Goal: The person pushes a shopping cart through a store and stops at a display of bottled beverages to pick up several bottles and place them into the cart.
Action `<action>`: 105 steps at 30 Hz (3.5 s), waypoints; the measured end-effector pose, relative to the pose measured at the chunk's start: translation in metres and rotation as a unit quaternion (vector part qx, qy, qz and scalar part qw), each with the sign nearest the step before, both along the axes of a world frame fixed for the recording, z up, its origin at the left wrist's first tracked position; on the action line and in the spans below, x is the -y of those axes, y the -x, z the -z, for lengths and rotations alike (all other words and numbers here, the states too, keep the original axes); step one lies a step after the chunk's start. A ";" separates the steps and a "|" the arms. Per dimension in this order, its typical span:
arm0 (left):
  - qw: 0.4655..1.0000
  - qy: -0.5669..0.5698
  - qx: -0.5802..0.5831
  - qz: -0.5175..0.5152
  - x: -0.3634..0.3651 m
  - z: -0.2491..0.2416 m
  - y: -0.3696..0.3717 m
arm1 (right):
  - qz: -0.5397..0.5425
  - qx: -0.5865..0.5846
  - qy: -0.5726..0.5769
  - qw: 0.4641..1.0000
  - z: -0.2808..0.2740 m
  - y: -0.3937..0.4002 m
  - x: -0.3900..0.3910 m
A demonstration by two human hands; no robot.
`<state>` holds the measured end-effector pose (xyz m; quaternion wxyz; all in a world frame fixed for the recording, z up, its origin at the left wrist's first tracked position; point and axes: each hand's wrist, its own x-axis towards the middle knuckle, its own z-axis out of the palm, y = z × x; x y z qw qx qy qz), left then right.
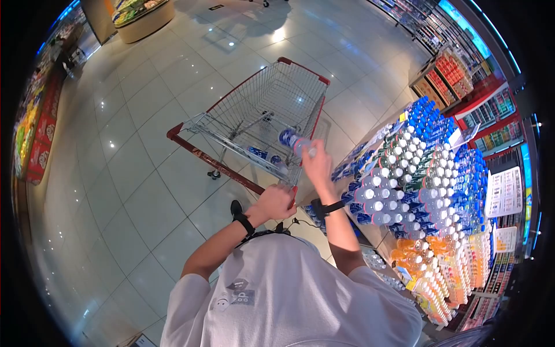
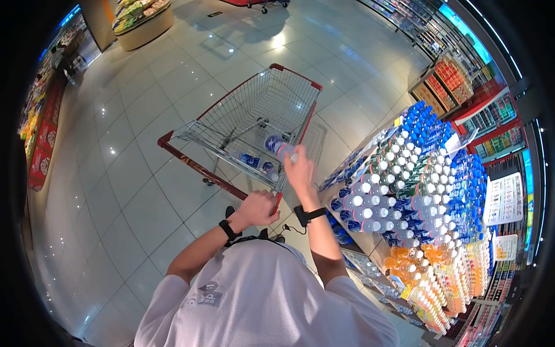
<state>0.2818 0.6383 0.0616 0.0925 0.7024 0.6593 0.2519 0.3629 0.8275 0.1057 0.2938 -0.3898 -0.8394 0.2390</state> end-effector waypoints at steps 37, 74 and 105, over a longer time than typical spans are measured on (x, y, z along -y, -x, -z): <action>0.999 0.034 0.003 0.010 -0.004 -0.003 -0.001 | 0.052 0.097 0.119 0.987 0.080 -0.080 0.017; 0.999 0.028 0.001 -0.021 -0.010 -0.016 -0.011 | 0.475 0.129 -0.133 0.860 0.062 -0.519 -0.017; 0.997 0.046 -0.001 -0.055 -0.012 -0.022 -0.018 | 0.488 0.179 0.019 0.854 0.083 -0.561 -0.059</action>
